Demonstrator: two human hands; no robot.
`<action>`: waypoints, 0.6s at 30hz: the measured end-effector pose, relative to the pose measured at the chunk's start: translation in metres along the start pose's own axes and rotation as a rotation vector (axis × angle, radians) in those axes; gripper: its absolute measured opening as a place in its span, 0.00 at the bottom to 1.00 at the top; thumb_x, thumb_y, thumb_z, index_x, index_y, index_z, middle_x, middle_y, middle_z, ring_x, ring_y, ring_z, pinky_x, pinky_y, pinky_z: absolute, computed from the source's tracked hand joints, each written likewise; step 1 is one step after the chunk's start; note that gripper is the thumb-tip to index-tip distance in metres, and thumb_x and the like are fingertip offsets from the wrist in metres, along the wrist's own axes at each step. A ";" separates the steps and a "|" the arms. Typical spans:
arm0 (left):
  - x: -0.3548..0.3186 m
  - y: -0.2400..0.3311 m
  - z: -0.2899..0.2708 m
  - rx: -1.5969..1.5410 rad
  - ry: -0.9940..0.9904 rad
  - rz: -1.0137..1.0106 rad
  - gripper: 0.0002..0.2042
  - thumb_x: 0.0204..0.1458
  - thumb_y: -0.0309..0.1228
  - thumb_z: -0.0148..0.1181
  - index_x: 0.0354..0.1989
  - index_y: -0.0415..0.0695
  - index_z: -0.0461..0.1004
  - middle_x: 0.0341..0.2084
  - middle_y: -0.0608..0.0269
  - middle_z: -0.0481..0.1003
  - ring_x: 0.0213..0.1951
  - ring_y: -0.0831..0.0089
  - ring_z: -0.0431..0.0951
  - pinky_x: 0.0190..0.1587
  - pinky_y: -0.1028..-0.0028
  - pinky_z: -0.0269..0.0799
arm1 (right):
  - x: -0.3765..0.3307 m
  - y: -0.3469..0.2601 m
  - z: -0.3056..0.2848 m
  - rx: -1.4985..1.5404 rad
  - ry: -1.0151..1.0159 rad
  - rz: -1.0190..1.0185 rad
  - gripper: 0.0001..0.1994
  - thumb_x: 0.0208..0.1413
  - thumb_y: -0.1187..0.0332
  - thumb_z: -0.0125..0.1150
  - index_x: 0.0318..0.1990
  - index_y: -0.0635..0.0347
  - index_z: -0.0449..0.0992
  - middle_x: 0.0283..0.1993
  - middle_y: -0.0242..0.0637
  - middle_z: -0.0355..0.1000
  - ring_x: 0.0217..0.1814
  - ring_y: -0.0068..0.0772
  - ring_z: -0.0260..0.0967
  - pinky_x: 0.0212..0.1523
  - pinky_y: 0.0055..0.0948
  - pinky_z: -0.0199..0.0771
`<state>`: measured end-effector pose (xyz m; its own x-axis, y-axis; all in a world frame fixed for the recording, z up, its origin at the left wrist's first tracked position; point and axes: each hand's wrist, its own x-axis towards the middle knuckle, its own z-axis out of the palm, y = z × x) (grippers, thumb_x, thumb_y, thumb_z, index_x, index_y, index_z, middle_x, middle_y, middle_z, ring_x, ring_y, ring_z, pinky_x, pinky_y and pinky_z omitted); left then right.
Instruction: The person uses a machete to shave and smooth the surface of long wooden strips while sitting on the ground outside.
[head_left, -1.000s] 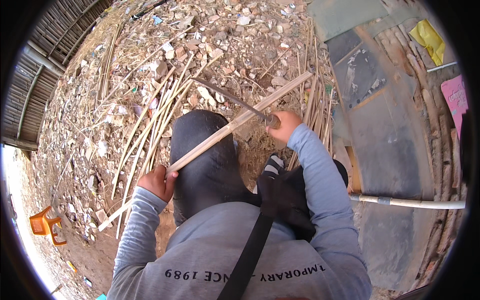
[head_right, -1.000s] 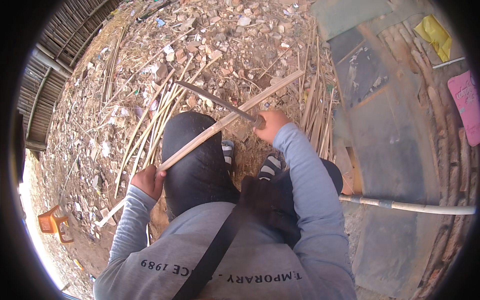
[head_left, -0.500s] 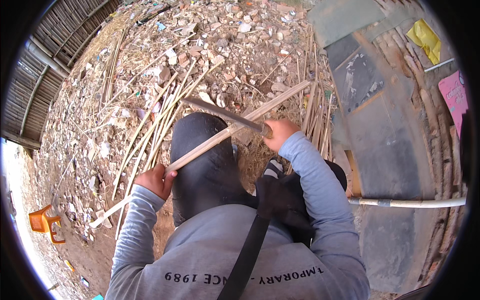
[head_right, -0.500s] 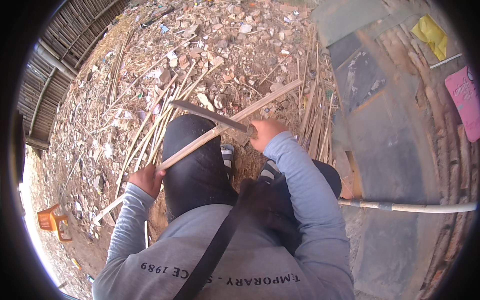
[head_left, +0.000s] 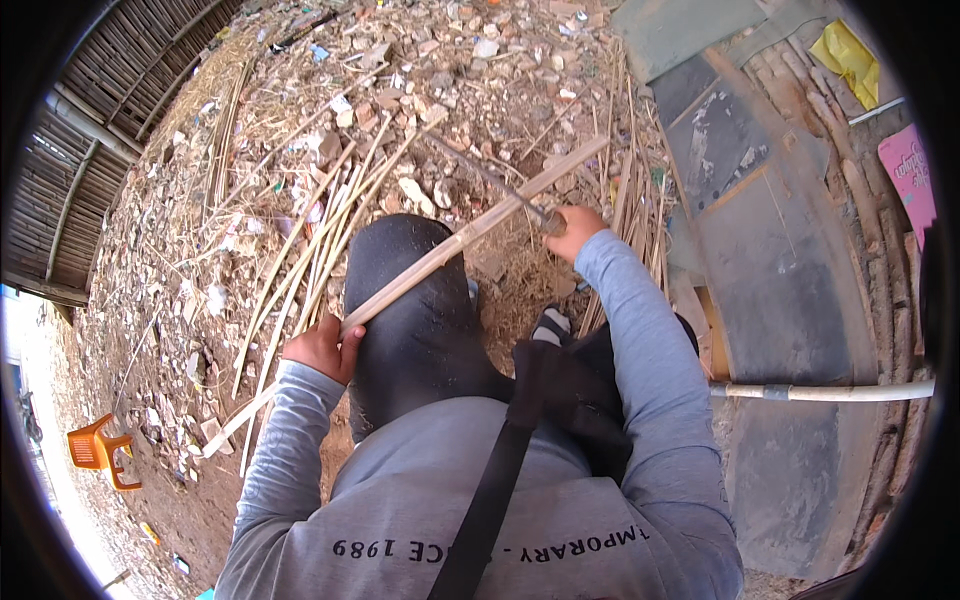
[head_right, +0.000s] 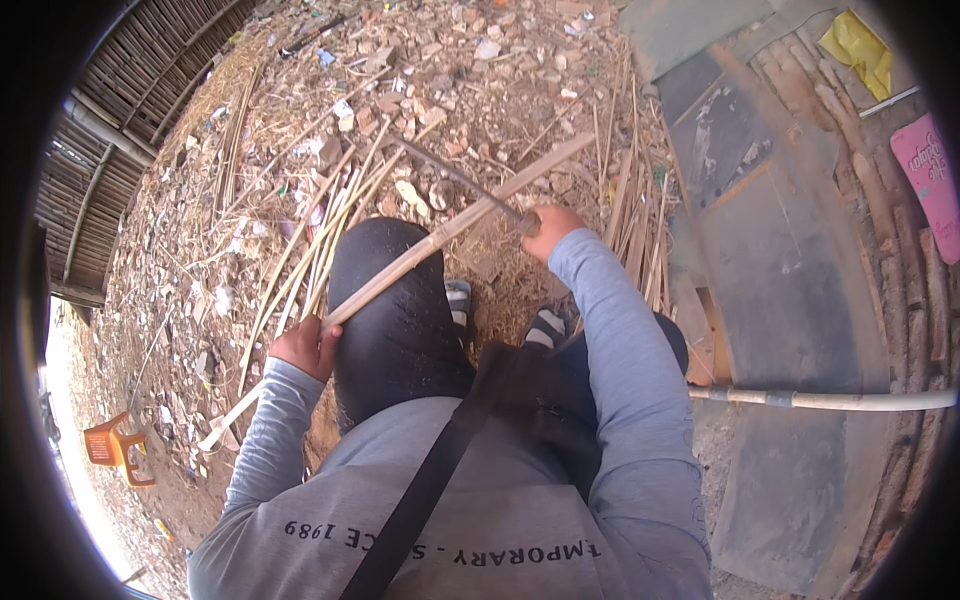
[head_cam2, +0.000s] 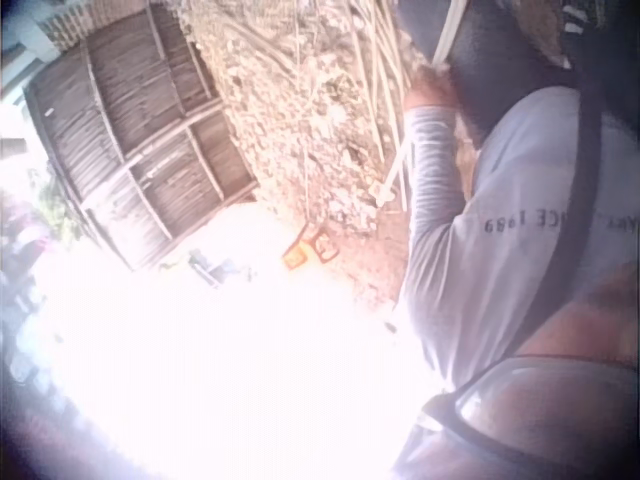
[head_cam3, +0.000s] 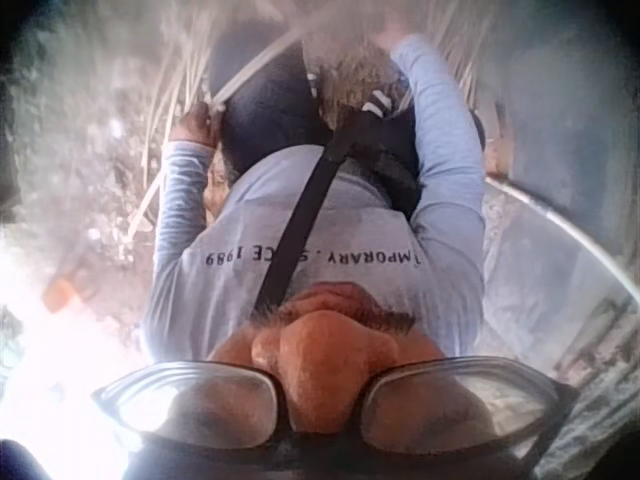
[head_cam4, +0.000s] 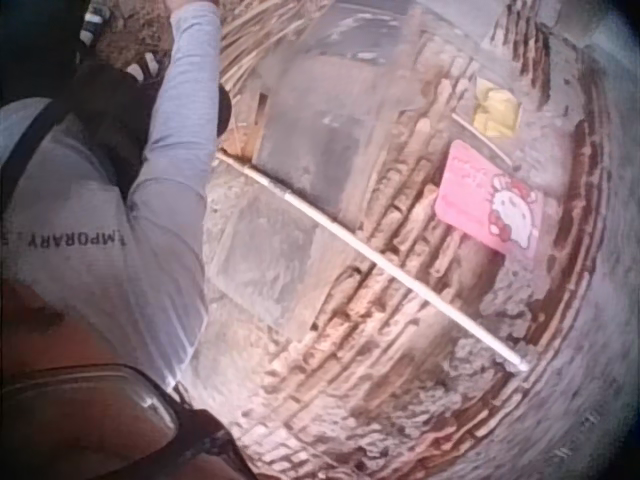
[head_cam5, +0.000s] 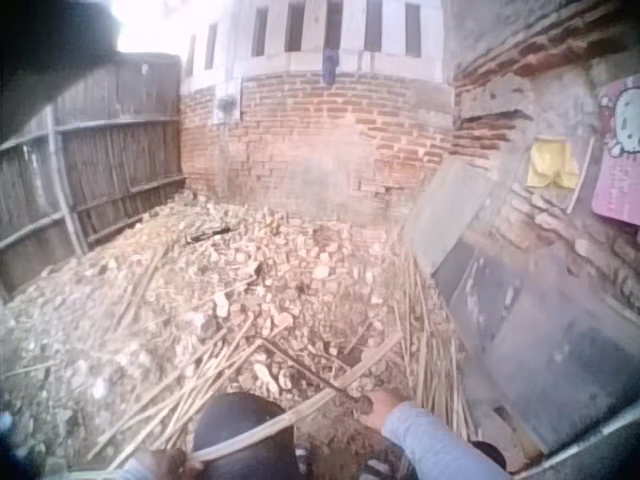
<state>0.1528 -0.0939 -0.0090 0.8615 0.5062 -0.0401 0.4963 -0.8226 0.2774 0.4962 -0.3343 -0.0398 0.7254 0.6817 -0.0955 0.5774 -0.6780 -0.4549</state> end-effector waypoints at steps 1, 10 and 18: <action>0.000 0.002 -0.003 0.029 -0.009 -0.011 0.20 0.58 0.48 0.49 0.28 0.40 0.67 0.19 0.44 0.73 0.25 0.43 0.75 0.29 0.51 0.69 | 0.000 -0.001 0.001 -0.028 -0.010 -0.010 0.16 0.41 0.63 0.64 0.39 0.58 0.77 0.30 0.47 0.75 0.35 0.51 0.74 0.39 0.40 0.74; -0.004 -0.013 0.014 0.059 0.064 0.017 0.19 0.56 0.48 0.52 0.28 0.43 0.67 0.18 0.49 0.74 0.22 0.49 0.76 0.27 0.55 0.72 | -0.001 -0.001 0.009 0.051 -0.009 0.026 0.16 0.42 0.64 0.64 0.40 0.59 0.77 0.32 0.49 0.75 0.37 0.51 0.74 0.41 0.40 0.74; -0.003 0.001 -0.014 0.072 -0.012 -0.001 0.20 0.57 0.48 0.49 0.28 0.41 0.68 0.20 0.45 0.74 0.25 0.45 0.76 0.30 0.53 0.70 | -0.015 -0.013 0.000 -0.021 0.039 -0.062 0.16 0.41 0.63 0.64 0.38 0.60 0.75 0.30 0.49 0.74 0.37 0.52 0.73 0.40 0.41 0.73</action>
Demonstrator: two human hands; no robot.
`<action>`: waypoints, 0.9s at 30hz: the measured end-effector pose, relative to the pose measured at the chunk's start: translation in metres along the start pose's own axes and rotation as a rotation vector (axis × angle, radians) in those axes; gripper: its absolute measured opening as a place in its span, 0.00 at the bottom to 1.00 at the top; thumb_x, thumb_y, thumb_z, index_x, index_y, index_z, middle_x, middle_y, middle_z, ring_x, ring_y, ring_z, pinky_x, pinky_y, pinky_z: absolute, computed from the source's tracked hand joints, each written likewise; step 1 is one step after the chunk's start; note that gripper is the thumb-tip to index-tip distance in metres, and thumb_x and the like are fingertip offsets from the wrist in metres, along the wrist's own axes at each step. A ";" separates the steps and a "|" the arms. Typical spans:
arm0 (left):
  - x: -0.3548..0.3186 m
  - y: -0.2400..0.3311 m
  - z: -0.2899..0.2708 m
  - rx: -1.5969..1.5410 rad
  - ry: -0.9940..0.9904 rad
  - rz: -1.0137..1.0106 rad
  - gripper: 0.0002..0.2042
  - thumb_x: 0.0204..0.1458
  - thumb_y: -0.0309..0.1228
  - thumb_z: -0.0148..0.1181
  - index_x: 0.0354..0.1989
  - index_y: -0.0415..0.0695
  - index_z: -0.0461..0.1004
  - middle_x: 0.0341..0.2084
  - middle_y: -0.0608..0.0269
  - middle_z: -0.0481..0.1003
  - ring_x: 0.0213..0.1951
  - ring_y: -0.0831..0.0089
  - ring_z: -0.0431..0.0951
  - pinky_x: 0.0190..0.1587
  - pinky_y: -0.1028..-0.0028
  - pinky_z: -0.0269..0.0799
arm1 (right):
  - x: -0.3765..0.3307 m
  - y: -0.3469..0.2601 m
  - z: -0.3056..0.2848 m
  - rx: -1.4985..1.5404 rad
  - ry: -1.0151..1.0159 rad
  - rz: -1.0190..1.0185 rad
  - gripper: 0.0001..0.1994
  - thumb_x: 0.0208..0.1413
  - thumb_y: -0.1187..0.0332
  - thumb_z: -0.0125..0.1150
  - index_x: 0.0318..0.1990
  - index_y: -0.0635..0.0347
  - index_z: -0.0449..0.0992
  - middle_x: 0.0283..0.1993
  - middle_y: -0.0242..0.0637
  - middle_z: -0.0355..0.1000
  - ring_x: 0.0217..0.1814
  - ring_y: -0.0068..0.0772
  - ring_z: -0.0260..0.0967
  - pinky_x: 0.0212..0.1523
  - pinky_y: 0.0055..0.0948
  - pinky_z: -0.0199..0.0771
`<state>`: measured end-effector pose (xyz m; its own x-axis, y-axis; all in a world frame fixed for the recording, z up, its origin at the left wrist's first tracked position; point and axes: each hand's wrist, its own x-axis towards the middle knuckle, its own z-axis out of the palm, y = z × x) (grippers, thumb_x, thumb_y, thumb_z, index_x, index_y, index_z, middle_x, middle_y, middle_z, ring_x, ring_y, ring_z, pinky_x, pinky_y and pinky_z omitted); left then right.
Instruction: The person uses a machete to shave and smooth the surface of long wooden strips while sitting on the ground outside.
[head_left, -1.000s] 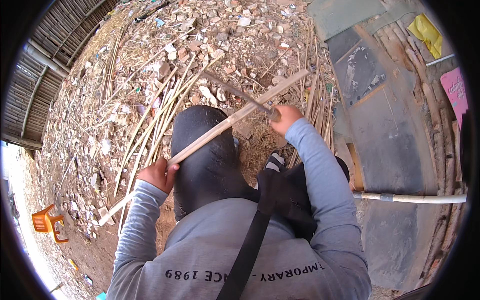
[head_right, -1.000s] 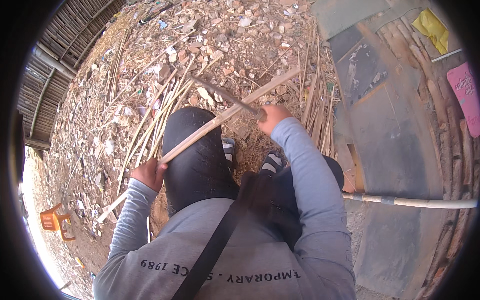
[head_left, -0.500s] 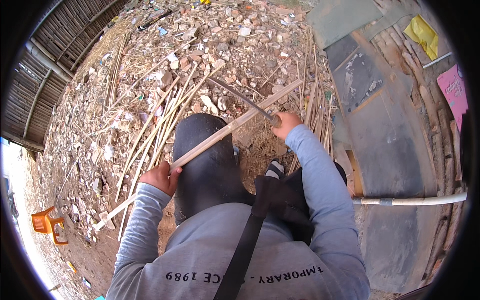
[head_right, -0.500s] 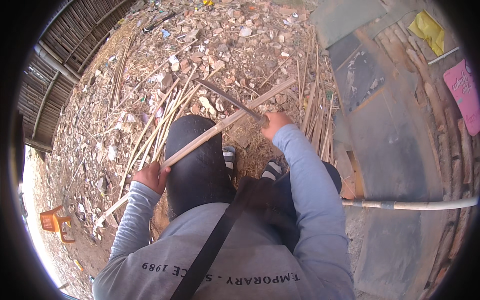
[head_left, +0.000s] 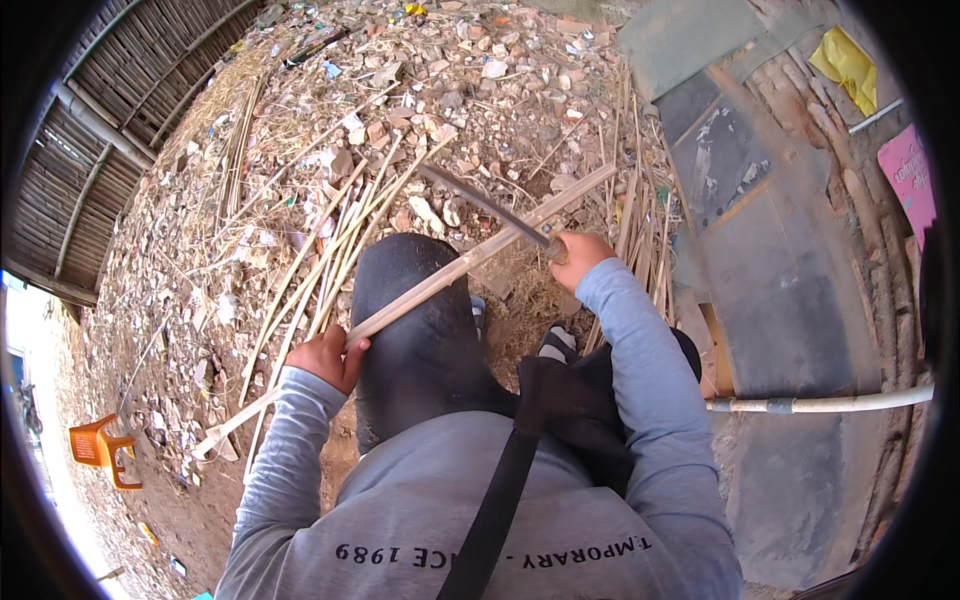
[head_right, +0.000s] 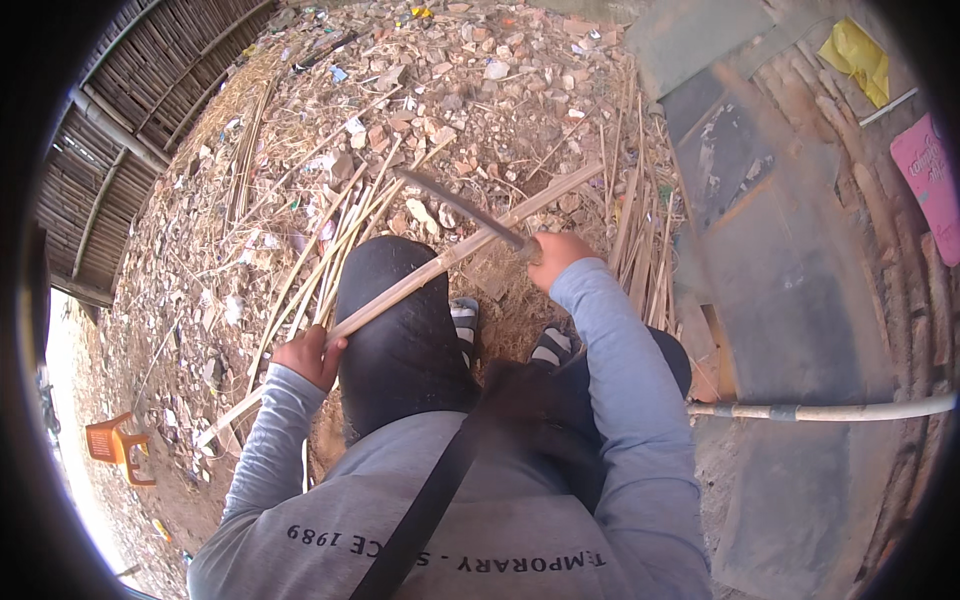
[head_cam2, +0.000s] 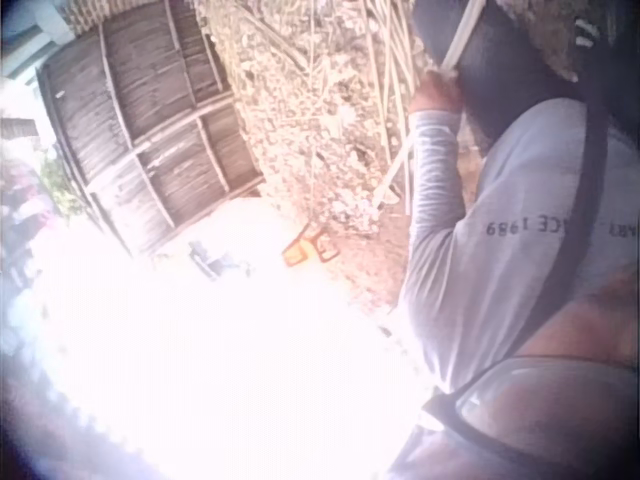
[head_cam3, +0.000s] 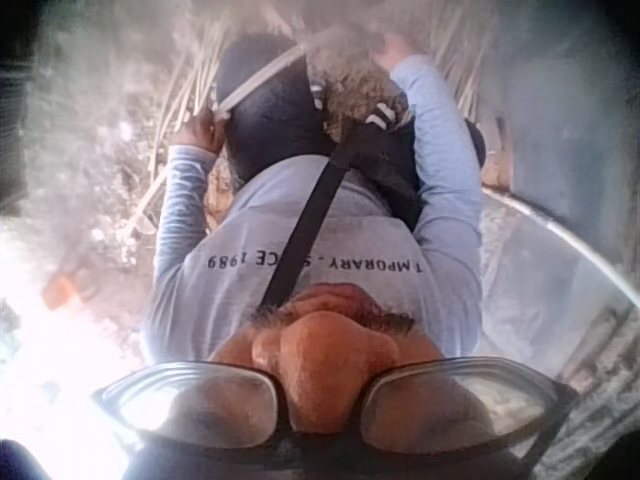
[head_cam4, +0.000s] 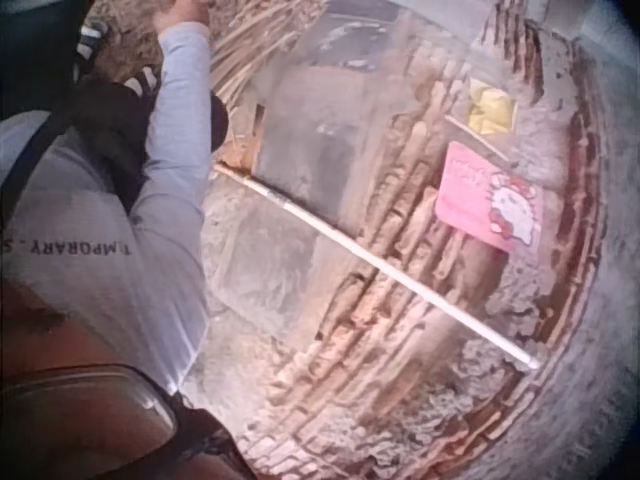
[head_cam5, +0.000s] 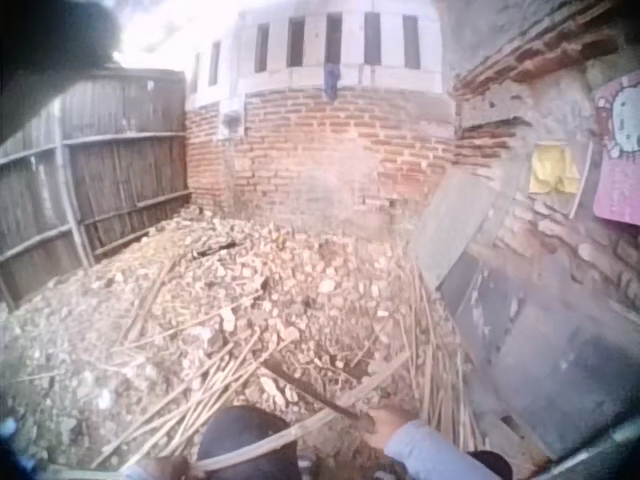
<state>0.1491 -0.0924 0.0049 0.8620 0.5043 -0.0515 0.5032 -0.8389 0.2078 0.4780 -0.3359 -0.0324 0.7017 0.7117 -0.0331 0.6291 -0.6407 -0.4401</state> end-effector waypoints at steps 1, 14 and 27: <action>-0.002 -0.002 0.003 0.007 0.009 -0.003 0.19 0.57 0.47 0.49 0.28 0.41 0.68 0.20 0.45 0.74 0.25 0.45 0.76 0.30 0.53 0.70 | -0.004 -0.012 -0.007 -0.067 -0.060 -0.072 0.16 0.41 0.63 0.65 0.38 0.61 0.75 0.31 0.50 0.74 0.37 0.53 0.73 0.40 0.42 0.73; -0.004 -0.002 -0.004 0.031 -0.025 0.001 0.20 0.57 0.50 0.50 0.29 0.42 0.69 0.21 0.48 0.75 0.25 0.48 0.77 0.30 0.56 0.72 | -0.012 -0.014 -0.014 -0.072 -0.050 -0.064 0.16 0.42 0.63 0.63 0.40 0.60 0.77 0.32 0.51 0.75 0.38 0.52 0.73 0.42 0.41 0.73; -0.005 -0.004 0.004 0.011 0.050 0.035 0.18 0.56 0.47 0.53 0.29 0.42 0.69 0.19 0.47 0.74 0.24 0.48 0.77 0.29 0.56 0.72 | -0.012 -0.016 -0.022 -0.065 -0.068 0.032 0.16 0.40 0.65 0.64 0.39 0.60 0.76 0.35 0.49 0.75 0.39 0.52 0.73 0.42 0.40 0.74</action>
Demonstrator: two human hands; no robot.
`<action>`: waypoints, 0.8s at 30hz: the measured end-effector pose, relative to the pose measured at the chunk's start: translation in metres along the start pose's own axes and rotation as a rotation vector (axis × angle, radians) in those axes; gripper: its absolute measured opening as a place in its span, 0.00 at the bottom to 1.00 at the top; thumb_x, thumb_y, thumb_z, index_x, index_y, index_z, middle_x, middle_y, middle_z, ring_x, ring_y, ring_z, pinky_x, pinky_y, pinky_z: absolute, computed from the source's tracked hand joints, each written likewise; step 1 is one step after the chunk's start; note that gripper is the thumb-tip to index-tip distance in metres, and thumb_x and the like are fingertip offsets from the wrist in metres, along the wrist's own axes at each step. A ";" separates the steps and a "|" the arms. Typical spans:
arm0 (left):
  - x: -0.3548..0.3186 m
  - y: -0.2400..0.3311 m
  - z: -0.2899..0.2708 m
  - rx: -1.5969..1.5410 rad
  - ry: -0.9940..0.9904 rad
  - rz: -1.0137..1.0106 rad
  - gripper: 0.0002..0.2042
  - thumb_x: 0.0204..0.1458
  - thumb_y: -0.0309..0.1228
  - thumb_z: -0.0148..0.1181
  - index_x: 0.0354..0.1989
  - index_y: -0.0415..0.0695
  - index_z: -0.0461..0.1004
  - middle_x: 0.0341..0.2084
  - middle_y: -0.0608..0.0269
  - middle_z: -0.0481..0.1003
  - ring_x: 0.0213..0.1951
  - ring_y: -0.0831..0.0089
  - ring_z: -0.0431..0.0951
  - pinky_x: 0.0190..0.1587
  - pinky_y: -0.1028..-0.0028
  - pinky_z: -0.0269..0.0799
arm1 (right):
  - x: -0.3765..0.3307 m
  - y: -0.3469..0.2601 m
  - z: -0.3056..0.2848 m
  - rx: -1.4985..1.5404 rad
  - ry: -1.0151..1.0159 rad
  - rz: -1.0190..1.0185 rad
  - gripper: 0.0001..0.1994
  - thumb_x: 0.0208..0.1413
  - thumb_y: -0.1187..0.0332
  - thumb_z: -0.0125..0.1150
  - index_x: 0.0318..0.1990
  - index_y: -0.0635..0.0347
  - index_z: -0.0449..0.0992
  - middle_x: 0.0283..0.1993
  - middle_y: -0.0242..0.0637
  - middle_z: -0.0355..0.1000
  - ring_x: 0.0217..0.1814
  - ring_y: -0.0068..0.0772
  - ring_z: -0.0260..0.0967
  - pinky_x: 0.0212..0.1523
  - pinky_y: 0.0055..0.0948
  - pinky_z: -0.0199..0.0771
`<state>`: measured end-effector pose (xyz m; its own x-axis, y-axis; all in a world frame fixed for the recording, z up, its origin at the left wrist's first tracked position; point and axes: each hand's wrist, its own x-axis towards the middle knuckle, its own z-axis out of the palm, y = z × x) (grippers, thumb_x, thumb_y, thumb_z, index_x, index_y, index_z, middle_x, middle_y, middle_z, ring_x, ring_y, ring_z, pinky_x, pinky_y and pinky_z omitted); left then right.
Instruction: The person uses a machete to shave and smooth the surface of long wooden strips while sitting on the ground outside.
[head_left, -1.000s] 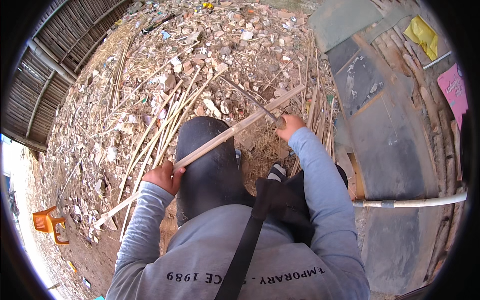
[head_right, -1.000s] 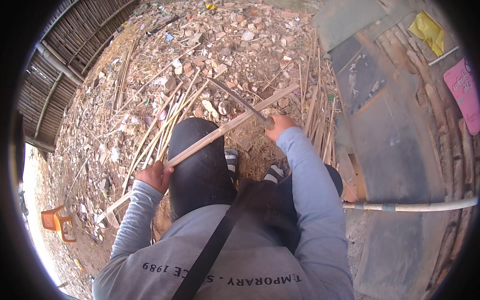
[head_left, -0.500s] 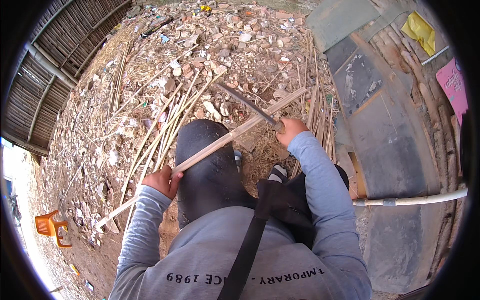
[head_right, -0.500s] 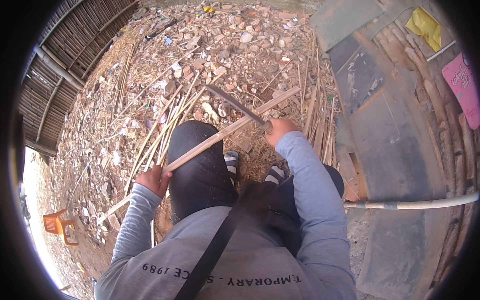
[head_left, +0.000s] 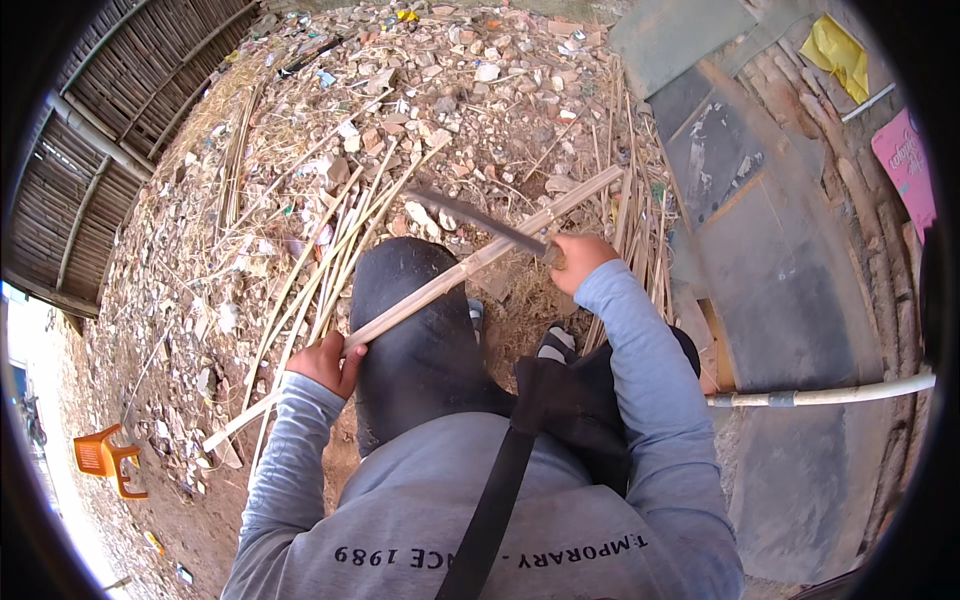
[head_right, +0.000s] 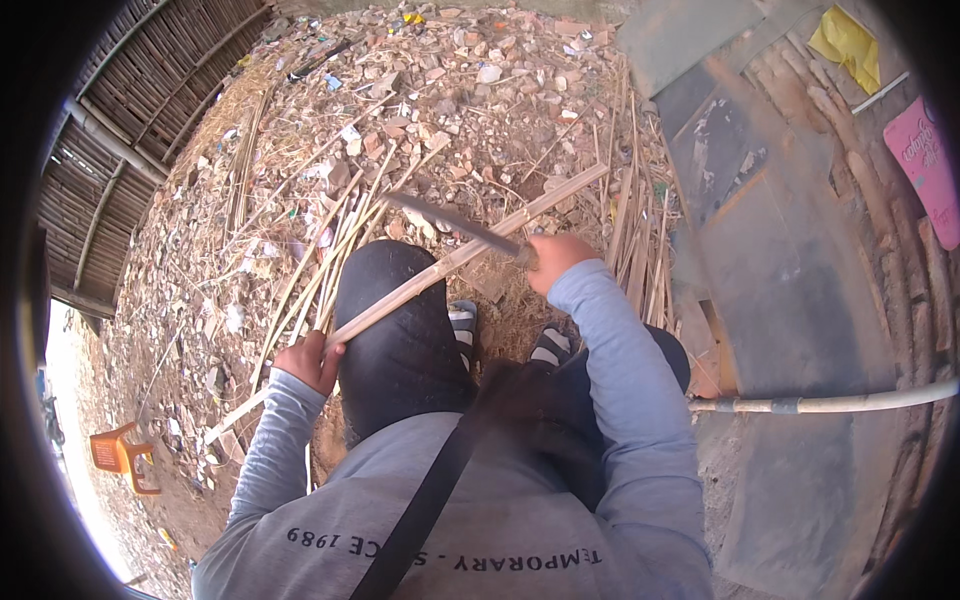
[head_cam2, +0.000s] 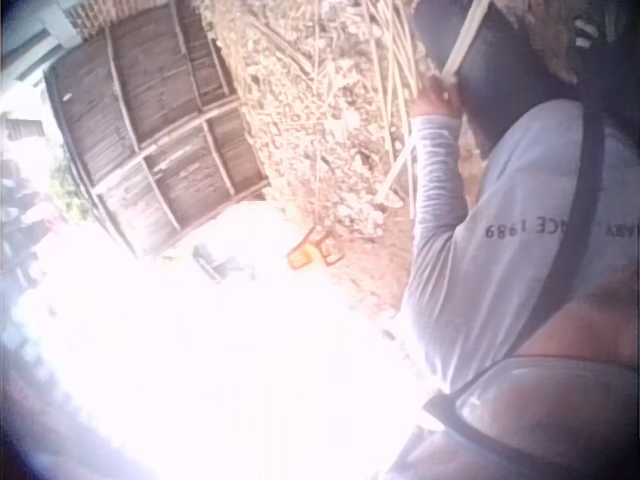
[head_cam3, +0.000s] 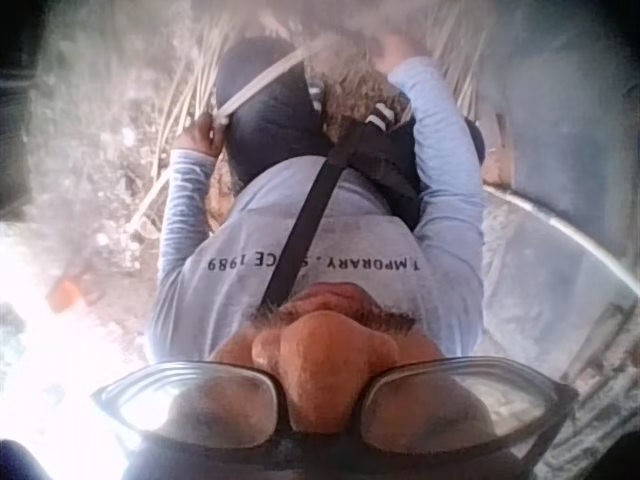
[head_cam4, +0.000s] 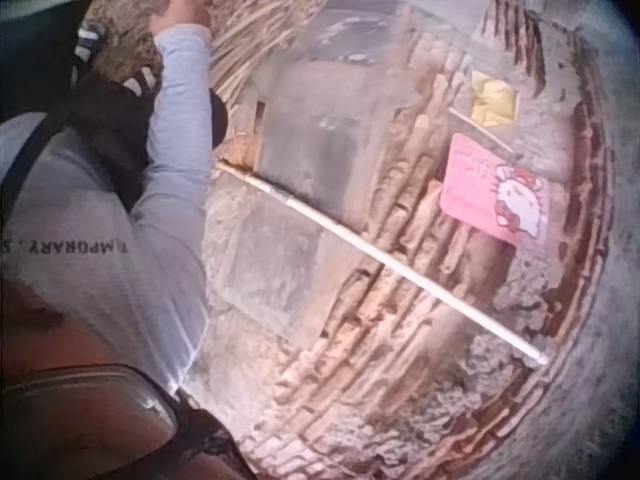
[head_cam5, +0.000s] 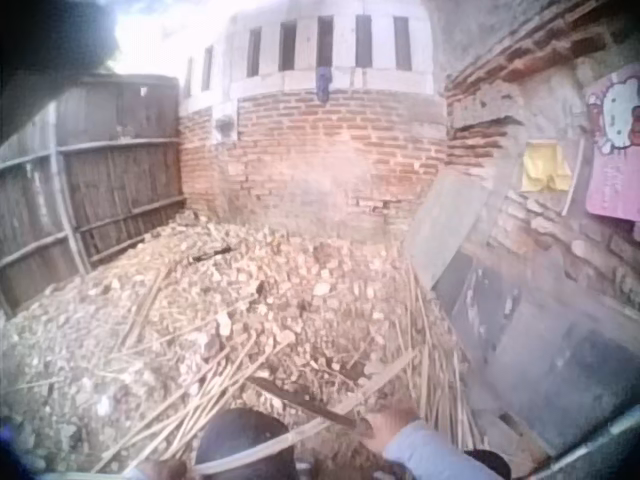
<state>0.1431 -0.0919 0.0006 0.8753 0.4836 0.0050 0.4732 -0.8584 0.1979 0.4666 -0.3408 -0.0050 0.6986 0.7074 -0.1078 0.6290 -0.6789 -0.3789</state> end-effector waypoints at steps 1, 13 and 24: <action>-0.001 -0.001 0.002 0.004 -0.005 0.001 0.18 0.56 0.47 0.53 0.29 0.42 0.69 0.19 0.47 0.74 0.24 0.48 0.77 0.29 0.56 0.72 | -0.003 -0.002 -0.001 -0.073 0.000 -0.118 0.16 0.41 0.65 0.63 0.39 0.60 0.76 0.34 0.49 0.75 0.39 0.52 0.73 0.42 0.40 0.74; 0.001 -0.003 0.014 0.003 0.022 0.015 0.18 0.55 0.46 0.53 0.28 0.42 0.67 0.18 0.47 0.74 0.23 0.46 0.76 0.27 0.53 0.71 | 0.006 0.013 0.001 0.026 0.050 0.042 0.18 0.40 0.64 0.65 0.41 0.59 0.76 0.33 0.51 0.75 0.38 0.52 0.73 0.42 0.41 0.74; 0.007 0.005 0.007 -0.006 0.002 -0.005 0.17 0.55 0.46 0.55 0.28 0.42 0.67 0.19 0.46 0.74 0.23 0.47 0.76 0.27 0.54 0.71 | 0.026 0.071 0.003 0.086 0.144 0.159 0.16 0.40 0.64 0.66 0.36 0.61 0.75 0.32 0.48 0.74 0.37 0.51 0.73 0.42 0.40 0.73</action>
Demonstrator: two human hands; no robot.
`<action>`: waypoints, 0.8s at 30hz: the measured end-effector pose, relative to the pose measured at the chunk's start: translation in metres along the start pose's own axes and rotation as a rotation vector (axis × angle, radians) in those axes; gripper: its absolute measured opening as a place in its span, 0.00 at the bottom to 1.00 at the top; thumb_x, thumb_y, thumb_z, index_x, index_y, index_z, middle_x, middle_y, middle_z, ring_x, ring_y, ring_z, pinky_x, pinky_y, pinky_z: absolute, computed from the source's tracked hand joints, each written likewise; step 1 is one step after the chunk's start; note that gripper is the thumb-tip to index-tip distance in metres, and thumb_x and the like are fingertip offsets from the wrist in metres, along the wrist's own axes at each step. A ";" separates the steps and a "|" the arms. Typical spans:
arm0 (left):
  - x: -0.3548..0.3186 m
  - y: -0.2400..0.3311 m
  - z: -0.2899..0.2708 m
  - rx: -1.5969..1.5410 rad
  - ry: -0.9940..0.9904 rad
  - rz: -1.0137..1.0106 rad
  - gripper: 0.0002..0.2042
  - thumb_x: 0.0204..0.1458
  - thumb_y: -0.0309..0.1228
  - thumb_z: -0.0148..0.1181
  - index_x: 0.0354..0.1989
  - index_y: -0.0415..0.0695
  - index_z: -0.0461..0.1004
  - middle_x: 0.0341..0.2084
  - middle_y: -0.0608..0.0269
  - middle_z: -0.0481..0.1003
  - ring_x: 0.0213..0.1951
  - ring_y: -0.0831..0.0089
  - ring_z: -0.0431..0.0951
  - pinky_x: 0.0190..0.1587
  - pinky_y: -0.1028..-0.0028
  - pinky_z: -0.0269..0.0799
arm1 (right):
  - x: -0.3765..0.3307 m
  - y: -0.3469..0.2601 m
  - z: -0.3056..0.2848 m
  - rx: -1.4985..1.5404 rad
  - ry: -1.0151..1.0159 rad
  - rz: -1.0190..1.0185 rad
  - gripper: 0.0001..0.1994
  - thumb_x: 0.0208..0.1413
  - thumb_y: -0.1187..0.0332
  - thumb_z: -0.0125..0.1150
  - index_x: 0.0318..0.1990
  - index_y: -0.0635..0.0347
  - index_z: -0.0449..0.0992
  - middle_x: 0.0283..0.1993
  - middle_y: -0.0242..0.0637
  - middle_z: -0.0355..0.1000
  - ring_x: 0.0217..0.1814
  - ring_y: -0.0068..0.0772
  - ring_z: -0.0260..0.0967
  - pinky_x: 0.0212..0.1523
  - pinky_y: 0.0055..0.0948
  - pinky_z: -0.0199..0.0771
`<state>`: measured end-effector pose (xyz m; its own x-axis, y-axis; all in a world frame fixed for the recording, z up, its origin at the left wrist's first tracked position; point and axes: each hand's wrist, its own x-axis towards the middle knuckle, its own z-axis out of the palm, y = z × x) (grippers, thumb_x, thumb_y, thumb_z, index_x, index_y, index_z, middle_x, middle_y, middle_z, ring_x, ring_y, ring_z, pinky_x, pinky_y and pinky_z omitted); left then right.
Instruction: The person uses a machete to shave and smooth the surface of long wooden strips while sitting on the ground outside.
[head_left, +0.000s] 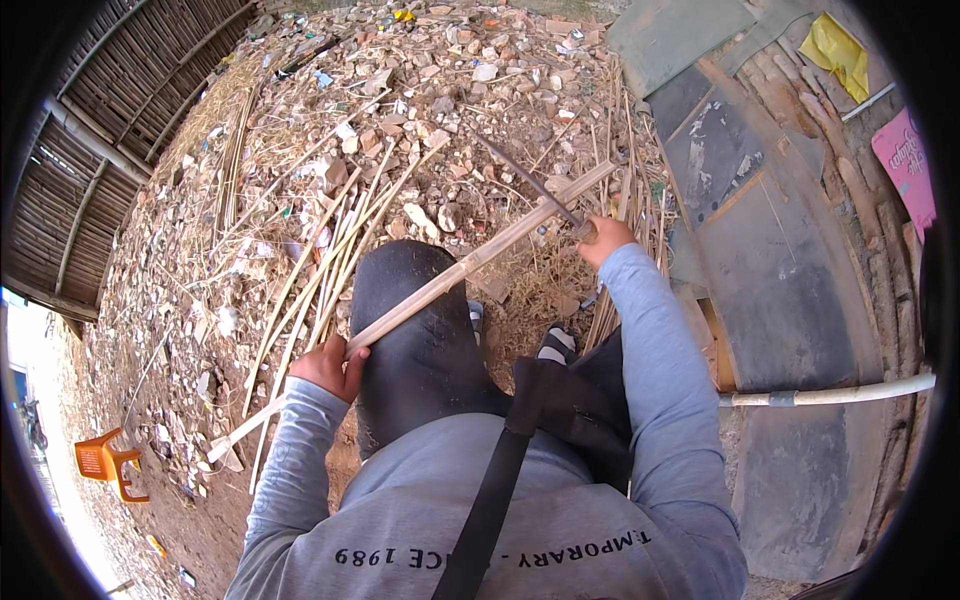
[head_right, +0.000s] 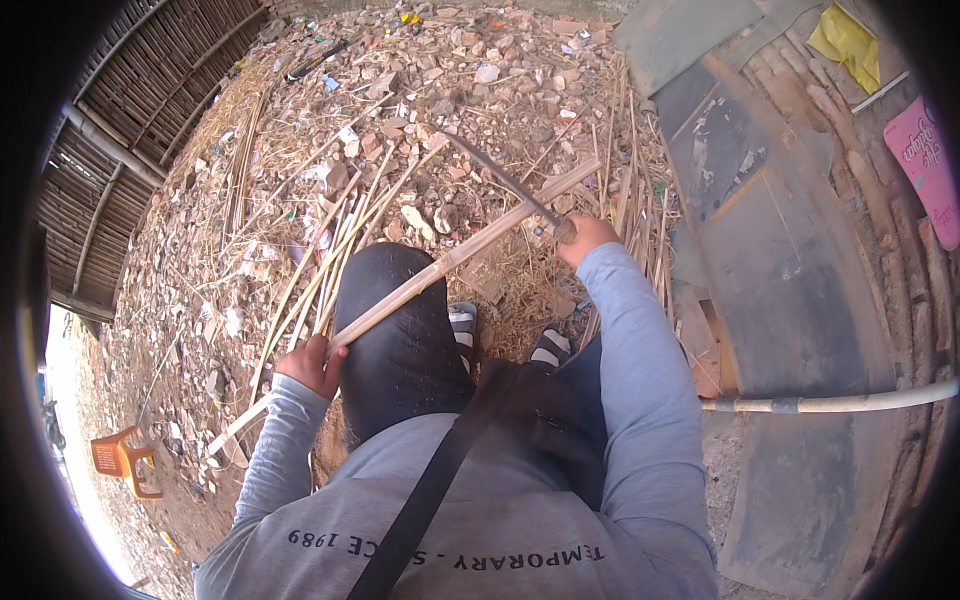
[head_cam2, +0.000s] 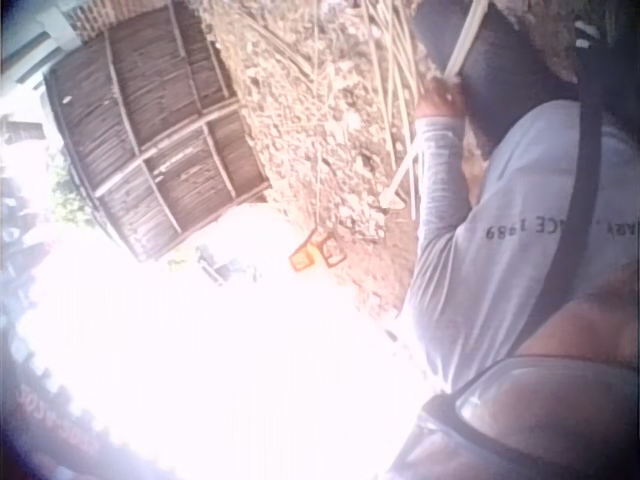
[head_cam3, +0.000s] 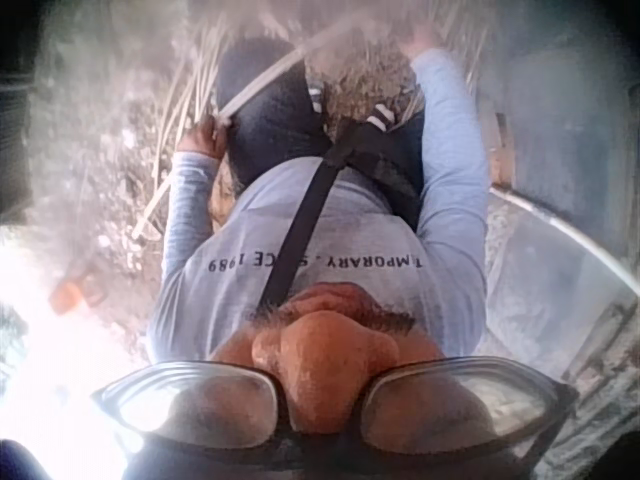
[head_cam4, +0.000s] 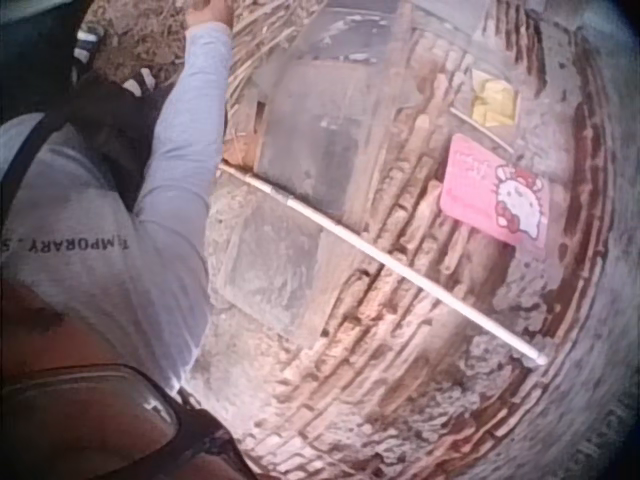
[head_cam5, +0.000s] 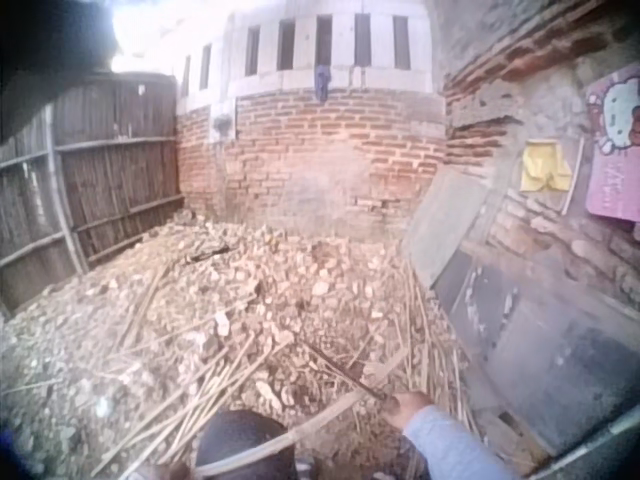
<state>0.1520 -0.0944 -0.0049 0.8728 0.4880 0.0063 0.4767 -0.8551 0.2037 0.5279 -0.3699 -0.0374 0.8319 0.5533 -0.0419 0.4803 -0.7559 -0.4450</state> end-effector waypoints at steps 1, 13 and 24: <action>-0.001 0.000 -0.002 -0.002 0.008 -0.001 0.17 0.55 0.46 0.55 0.28 0.42 0.67 0.19 0.46 0.74 0.23 0.47 0.76 0.27 0.54 0.71 | -0.005 -0.011 -0.006 -0.003 0.005 -0.006 0.16 0.40 0.64 0.66 0.36 0.61 0.75 0.32 0.48 0.74 0.37 0.51 0.73 0.42 0.40 0.73; 0.002 -0.004 0.007 -0.024 0.038 0.030 0.18 0.55 0.47 0.54 0.28 0.42 0.67 0.18 0.46 0.73 0.23 0.47 0.76 0.26 0.54 0.70 | 0.003 0.014 0.000 0.034 0.064 -0.041 0.17 0.42 0.64 0.65 0.41 0.58 0.76 0.32 0.48 0.75 0.37 0.50 0.74 0.41 0.39 0.74; -0.005 -0.015 0.015 -0.034 0.097 0.090 0.18 0.56 0.47 0.52 0.28 0.43 0.67 0.16 0.48 0.72 0.22 0.46 0.75 0.26 0.53 0.69 | -0.024 -0.032 -0.008 -0.064 -0.093 -0.296 0.14 0.42 0.64 0.65 0.37 0.57 0.75 0.30 0.45 0.74 0.34 0.49 0.74 0.37 0.40 0.73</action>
<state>0.1421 -0.0871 -0.0225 0.8970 0.4252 0.1205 0.3913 -0.8909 0.2308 0.4949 -0.3617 -0.0155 0.6256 0.7802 -0.0022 0.7169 -0.5760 -0.3928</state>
